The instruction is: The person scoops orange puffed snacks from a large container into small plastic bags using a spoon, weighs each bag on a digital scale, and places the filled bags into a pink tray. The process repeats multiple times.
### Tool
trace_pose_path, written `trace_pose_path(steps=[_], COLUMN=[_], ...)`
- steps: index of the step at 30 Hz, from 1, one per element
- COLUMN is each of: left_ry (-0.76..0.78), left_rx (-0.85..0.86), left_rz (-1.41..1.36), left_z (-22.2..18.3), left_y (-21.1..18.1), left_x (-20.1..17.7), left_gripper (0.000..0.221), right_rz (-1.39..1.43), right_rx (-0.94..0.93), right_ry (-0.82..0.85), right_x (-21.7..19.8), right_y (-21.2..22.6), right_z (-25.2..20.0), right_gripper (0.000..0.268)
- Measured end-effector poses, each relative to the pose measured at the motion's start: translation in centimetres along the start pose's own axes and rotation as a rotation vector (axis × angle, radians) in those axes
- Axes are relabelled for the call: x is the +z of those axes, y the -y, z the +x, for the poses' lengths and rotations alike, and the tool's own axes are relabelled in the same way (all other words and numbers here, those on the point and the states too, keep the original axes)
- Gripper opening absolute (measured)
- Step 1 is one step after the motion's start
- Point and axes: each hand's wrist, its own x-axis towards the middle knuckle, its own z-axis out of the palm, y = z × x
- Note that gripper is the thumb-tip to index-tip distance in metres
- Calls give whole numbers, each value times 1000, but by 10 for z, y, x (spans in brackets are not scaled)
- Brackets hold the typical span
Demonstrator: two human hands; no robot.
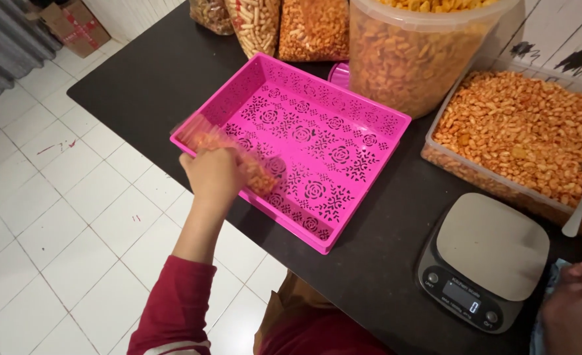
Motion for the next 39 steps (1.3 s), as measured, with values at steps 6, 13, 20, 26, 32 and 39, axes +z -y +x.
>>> trace_pose_path(steps=[6,13,20,26,32,39], left_ry=[73,-81,8,-353,-228,-751], left_rx=[-55,214,271,667,929,979], left_rz=[-147,11,208,-526,-1338,-1099], left_z=[-9,-2,-6,-83,-94,0], left_y=[-6,-31,-49,-144,-290,-371], left_x=[-29,-2,-9,-62,-11,106], left_gripper=[21,68,78,48,30,14], right_rz=[-108,-138,-483,-460,-591,-133], right_rx=[-11,69,-196,-83,-148,-42], right_ry=[-37,-228,-216,-302,-289,-299], right_x=[42,68,39,79,94,133], right_y=[47,72,46,79,88,119], right_z=[-13,-22,-12,-24,-27,-34], right_gripper=[15,9,15,20,13,20])
